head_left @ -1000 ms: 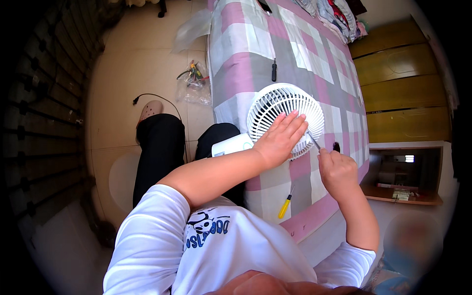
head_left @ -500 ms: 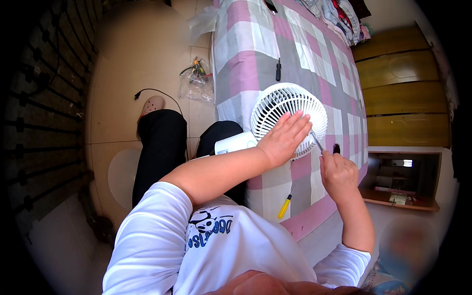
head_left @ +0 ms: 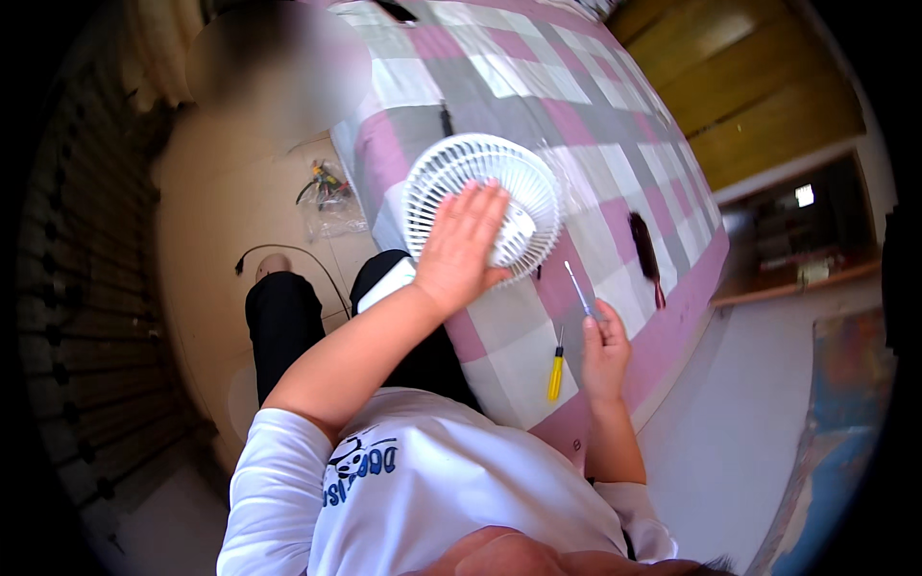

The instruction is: The person assembles a white pedestal fan on a bed, using a screwdriver to tighten screws on the fan's front grille. They manipulate the fan's components, aligning the grille with the motor housing and securing it in place.

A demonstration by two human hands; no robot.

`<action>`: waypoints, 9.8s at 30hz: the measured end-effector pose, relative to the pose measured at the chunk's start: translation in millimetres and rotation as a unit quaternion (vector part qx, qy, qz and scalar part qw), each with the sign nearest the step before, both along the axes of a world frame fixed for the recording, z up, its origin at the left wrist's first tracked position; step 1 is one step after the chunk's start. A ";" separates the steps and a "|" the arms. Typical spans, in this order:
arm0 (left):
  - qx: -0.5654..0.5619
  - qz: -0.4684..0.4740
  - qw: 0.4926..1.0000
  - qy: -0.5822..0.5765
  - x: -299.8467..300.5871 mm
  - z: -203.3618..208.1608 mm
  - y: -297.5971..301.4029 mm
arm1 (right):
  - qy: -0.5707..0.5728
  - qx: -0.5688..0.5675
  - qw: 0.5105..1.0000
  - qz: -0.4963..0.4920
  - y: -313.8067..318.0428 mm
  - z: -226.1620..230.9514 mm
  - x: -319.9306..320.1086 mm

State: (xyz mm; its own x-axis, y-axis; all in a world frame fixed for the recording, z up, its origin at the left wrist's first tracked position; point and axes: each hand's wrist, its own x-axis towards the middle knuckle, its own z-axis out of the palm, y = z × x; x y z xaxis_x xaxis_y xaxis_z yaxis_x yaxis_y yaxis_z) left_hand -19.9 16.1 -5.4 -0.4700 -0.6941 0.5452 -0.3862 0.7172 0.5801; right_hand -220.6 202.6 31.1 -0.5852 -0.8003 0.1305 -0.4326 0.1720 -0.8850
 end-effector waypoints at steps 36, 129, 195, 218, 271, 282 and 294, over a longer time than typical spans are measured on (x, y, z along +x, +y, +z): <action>0.201 0.020 0.979 -0.031 74.4 -65.7 42.0 | 0.064 -0.137 0.988 -0.039 37.1 -146.9 28.2; 0.414 -0.075 0.907 0.013 161.7 -130.3 79.8 | 0.619 0.112 0.703 0.331 -193.0 47.2 184.1; 0.465 -0.114 0.875 0.074 160.7 -129.6 76.9 | 0.346 -0.037 0.936 0.049 1.7 -84.5 39.4; 0.541 -0.130 0.831 -0.012 164.5 -107.3 63.9 | 0.470 0.092 0.874 0.083 -18.5 -76.1 66.8; 0.558 -0.140 0.791 0.211 88.4 -85.4 1.0 | 0.365 0.215 0.905 0.024 -1.3 -94.7 43.5; 0.305 -0.047 0.946 0.104 83.5 -52.1 -27.6 | 0.395 0.161 0.904 0.038 -5.9 -94.6 47.6; 0.299 -0.040 0.953 0.038 76.3 -35.6 -29.0 | 0.325 0.035 0.945 0.031 -6.5 -100.5 45.6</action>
State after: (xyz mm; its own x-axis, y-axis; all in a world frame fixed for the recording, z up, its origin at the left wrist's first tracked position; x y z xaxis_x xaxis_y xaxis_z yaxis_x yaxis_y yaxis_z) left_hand 56.4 -12.9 -41.1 -0.5088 -0.8552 0.0992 -0.2844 0.2758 0.9182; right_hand -175.0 196.1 -69.4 -0.3519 -0.8503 0.3912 -0.8915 0.1771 -0.4171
